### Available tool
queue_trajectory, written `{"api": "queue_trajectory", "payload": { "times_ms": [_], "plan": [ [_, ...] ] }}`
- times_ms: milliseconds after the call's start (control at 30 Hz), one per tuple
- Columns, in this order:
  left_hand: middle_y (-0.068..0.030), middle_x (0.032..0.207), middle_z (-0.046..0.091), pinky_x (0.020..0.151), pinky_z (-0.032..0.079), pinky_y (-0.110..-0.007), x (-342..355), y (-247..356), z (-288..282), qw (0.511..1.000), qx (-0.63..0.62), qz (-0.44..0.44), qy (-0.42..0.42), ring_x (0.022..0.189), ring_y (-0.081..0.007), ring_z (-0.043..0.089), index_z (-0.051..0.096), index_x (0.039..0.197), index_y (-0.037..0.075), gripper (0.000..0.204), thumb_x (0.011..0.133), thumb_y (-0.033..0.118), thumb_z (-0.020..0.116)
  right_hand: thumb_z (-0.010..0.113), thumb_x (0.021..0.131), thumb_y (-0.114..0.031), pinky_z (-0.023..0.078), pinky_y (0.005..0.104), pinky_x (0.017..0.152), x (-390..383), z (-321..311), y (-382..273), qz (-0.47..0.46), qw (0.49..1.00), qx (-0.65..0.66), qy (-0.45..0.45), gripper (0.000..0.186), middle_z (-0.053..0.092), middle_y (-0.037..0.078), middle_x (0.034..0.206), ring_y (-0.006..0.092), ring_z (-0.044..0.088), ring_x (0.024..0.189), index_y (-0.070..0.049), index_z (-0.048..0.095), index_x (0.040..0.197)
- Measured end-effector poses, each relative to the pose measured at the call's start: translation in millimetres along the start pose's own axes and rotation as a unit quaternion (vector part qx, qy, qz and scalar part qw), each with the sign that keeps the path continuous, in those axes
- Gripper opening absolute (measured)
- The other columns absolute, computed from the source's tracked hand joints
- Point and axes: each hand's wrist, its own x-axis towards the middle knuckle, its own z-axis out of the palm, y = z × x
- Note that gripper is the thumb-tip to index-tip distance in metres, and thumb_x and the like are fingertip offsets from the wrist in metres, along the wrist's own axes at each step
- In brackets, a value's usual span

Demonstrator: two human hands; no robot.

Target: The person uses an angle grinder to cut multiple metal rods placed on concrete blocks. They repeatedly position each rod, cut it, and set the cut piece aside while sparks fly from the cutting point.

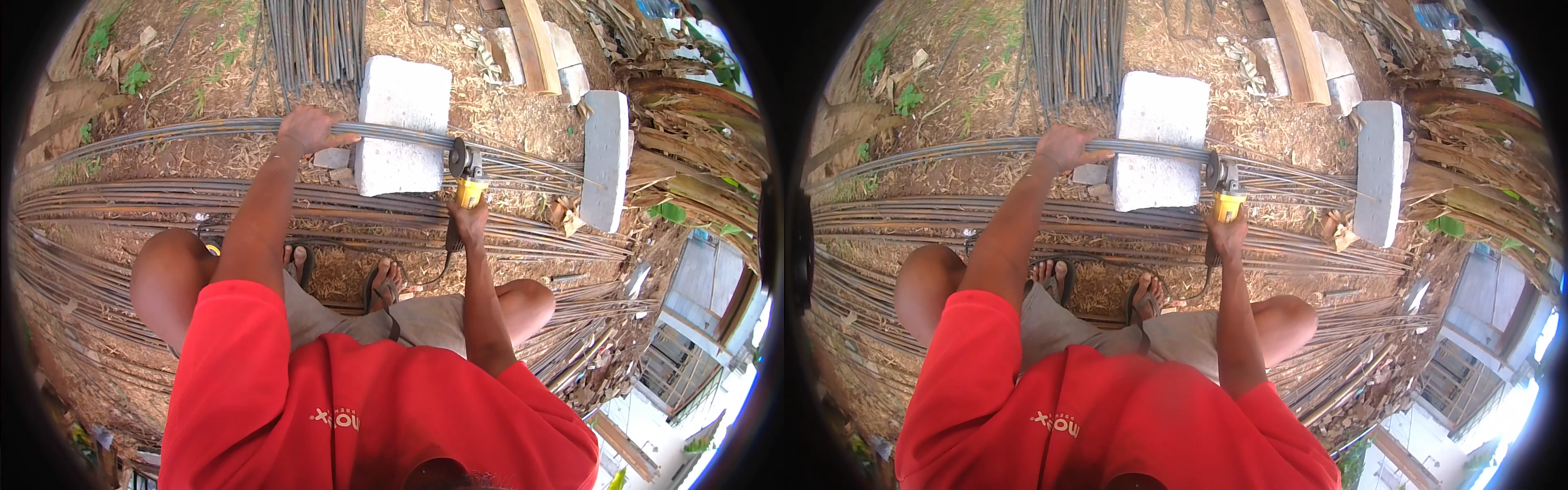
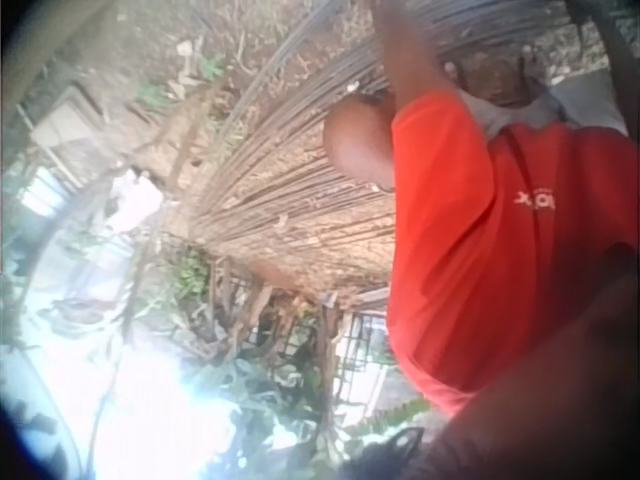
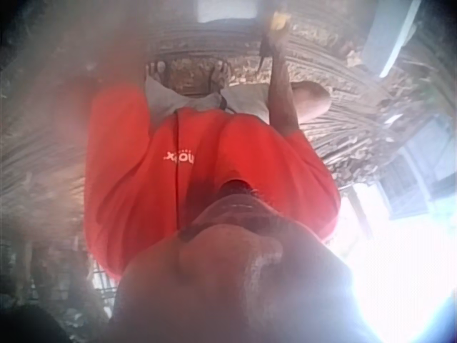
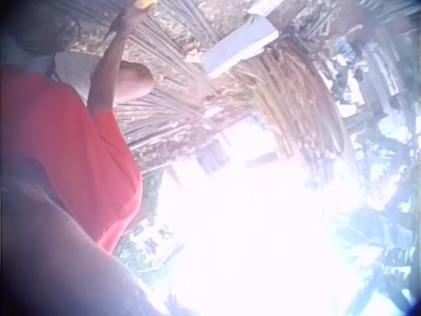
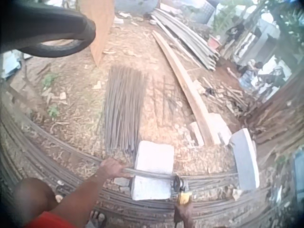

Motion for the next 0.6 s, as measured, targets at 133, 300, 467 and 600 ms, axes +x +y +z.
{"api": "queue_trajectory", "payload": {
  "times_ms": [133, 300, 467, 600],
  "plan": [
    [-0.0138, 0.085, 0.075, 0.097, 0.057, -0.05, 0, 0, 1, 1.0, -0.009, -0.005, -0.006, 0.091, -0.0291, 0.076, 0.07, 0.148, 0.02, 0.11, 0.09, 0.103, 0.026, 0.086, 0.081, -0.006, 0.059, 0.0338, 0.065, 3, 2, 3, 0.016, 0.998, 0.058, -0.019, 0.041, 0.073, 0.008, 0.09, 0.0185, 0.069, 0.074, 0.002, 0.064, 0.115],
    [-0.0131, 0.084, 0.075, 0.096, 0.058, -0.05, 1, 2, -1, 1.0, -0.001, -0.014, -0.013, 0.091, -0.0284, 0.076, 0.071, 0.147, 0.02, 0.11, 0.091, 0.103, 0.026, 0.087, 0.081, -0.011, 0.059, 0.0353, 0.071, 10, 8, 12, 0.013, 1.0, 0.026, 0.004, 0.043, 0.077, 0.01, 0.094, 0.0192, 0.071, 0.078, 0.001, 0.067, 0.117],
    [-0.013, 0.082, 0.075, 0.095, 0.06, -0.05, 1, 0, -1, 1.0, -0.001, -0.012, -0.011, 0.089, -0.0287, 0.077, 0.073, 0.143, 0.019, 0.109, 0.091, 0.103, 0.026, 0.087, 0.081, -0.014, 0.059, 0.0373, 0.074, 10, 6, 11, 0.008, 0.999, 0.046, -0.003, 0.043, 0.078, 0.011, 0.093, 0.021, 0.072, 0.08, 0.0, 0.069, 0.118],
    [-0.0144, 0.086, 0.076, 0.096, 0.059, -0.05, 0, -1, 0, 1.0, -0.006, -0.001, 0.006, 0.093, -0.0294, 0.077, 0.074, 0.139, 0.019, 0.107, 0.091, 0.102, 0.027, 0.086, 0.082, -0.008, 0.057, 0.0353, 0.066, 11, 9, 6, 0.016, 0.999, 0.007, 0.037, 0.037, 0.074, 0.008, 0.088, 0.019, 0.07, 0.074, 0.0, 0.067, 0.113]
  ]
}}
